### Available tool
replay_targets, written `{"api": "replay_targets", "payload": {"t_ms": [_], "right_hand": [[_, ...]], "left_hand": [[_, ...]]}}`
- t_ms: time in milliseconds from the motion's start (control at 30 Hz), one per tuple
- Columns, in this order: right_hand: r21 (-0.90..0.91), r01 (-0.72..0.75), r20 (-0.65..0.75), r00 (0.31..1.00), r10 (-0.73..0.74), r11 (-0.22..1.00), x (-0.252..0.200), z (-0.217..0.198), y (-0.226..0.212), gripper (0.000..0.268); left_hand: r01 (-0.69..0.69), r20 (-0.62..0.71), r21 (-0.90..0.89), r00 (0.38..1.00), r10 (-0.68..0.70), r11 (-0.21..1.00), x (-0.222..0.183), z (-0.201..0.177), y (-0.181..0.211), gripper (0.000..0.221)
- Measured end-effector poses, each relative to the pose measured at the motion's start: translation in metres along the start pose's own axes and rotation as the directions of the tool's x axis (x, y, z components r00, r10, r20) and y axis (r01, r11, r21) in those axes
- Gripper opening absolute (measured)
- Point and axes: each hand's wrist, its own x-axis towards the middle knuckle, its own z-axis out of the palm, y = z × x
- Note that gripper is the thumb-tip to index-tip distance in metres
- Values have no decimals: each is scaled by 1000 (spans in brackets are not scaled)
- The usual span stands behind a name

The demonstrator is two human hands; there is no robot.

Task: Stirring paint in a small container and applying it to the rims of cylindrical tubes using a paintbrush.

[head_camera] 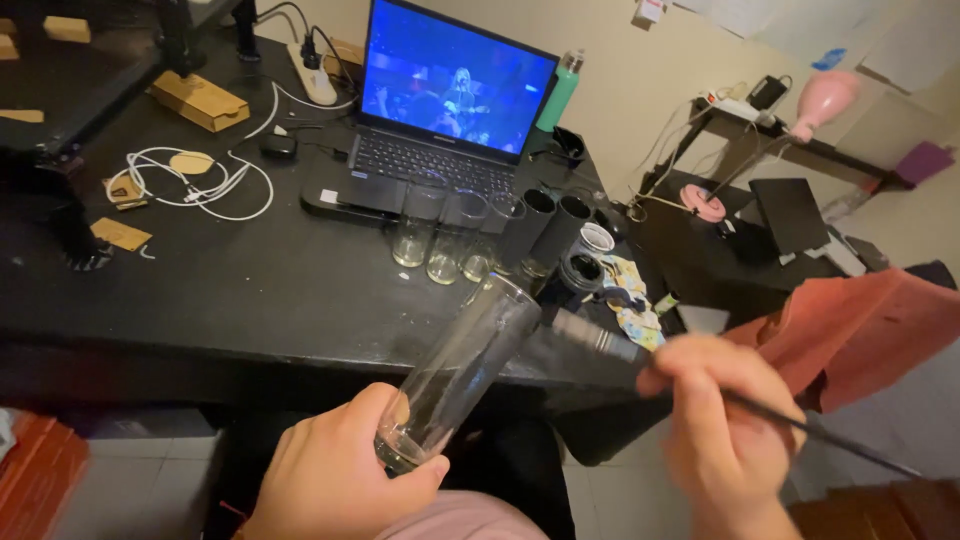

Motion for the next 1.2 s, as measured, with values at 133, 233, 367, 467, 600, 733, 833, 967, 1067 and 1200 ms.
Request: {"api": "replay_targets", "payload": {"t_ms": [133,233,367,467,600,733,833,967,1067,1200], "right_hand": [[266,-34,339,939,-60,963,-6,4,-12,19],[152,-8,255,967,-31,988,-7,9,4,16],[69,1,-22,1000,1,998,-11,3,6,13],[277,-17,253,966,-55,961,-10,4,-14,17],[200,2,321,945,-67,980,-6,13,-1,16],[39,113,37,993,-114,993,-8,14,8,17],[-17,236,109,966,-233,972,-14,17,-4,19],[59,430,190,881,-433,901,-25,37,-10,16],[266,329,431,800,-417,906,-42,39,-24,20],[153,255,260,922,-288,955,-46,32,-24,15]], "left_hand": [[12,1,29,1000,-12,1000,-4,1,4,43],[22,-9,14,1000,-22,1000,-4,0,7,43],[56,-25,12,998,-56,998,-7,-2,10,40],[89,-54,-6,995,-89,996,-7,-5,13,42],[38,-67,10,997,-38,999,-2,3,6,45],[26,-106,2,994,-25,1000,2,5,4,44],[16,-108,-1,994,-16,1000,2,5,5,43],[-39,-170,13,985,41,999,7,14,1,47],[-28,-154,10,988,29,1000,9,14,2,46],[-24,-141,-13,990,22,1000,10,12,0,46]]}}
